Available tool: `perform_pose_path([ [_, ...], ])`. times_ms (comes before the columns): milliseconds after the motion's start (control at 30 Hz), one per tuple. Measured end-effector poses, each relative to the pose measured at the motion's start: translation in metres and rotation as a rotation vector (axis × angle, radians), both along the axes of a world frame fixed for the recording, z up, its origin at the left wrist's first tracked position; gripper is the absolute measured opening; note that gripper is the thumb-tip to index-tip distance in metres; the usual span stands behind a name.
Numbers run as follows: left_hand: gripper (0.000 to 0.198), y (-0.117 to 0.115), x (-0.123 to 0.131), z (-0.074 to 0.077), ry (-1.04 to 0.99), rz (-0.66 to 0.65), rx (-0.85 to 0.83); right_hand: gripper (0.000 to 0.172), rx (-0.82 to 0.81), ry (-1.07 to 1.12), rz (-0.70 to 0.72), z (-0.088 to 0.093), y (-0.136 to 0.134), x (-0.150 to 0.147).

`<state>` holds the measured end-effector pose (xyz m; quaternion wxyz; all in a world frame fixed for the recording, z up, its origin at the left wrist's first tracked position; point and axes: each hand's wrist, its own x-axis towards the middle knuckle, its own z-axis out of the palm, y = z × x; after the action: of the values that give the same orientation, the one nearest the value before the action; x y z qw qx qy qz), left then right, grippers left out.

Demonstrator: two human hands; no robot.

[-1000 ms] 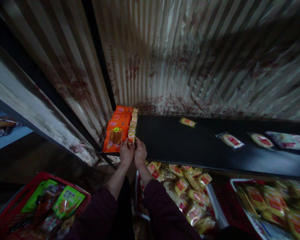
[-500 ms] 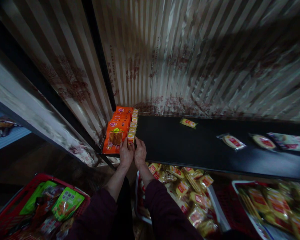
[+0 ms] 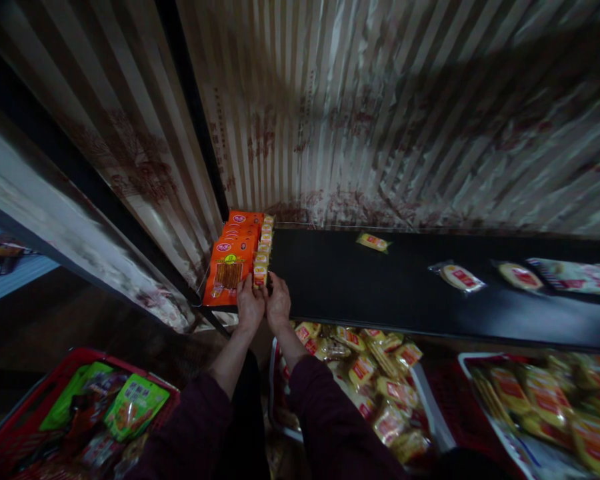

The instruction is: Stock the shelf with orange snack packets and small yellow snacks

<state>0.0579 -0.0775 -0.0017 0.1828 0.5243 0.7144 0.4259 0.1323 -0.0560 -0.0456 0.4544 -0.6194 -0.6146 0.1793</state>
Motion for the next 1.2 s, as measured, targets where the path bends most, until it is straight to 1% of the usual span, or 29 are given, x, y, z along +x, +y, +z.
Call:
perform_pose_path([
  [200,0.044,-0.0034,0.0001,0.0034,-0.008,0.003,-0.014,0.040,-0.026,0.013,0.015,0.0011,-0.0014,-0.0002],
  [433,0.038,-0.0030,-0.0028,-0.0004,0.002,0.000,0.002,0.040,-0.016,0.019,0.037,0.0040,0.0017,-0.0024],
  [600,0.034,-0.0012,-0.0028,-0.0023,0.015,-0.008,-0.023,0.039,-0.005,0.010,0.038,0.0018,0.0024,-0.0022],
  [867,0.039,-0.0062,-0.0024,-0.0028,0.009,0.007,-0.010,0.040,-0.002,-0.002,0.051,0.0027,0.0003,0.0008],
  [1033,0.039,-0.0061,-0.0020,-0.0009,-0.002,-0.009,-0.004,0.038,0.000,0.007,0.042,0.0021,0.0002,0.0006],
  [1200,0.038,-0.0075,-0.0005,0.0020,-0.009,0.018,-0.001,0.038,-0.013,0.029,0.047,0.0029,-0.0004,0.0013],
])
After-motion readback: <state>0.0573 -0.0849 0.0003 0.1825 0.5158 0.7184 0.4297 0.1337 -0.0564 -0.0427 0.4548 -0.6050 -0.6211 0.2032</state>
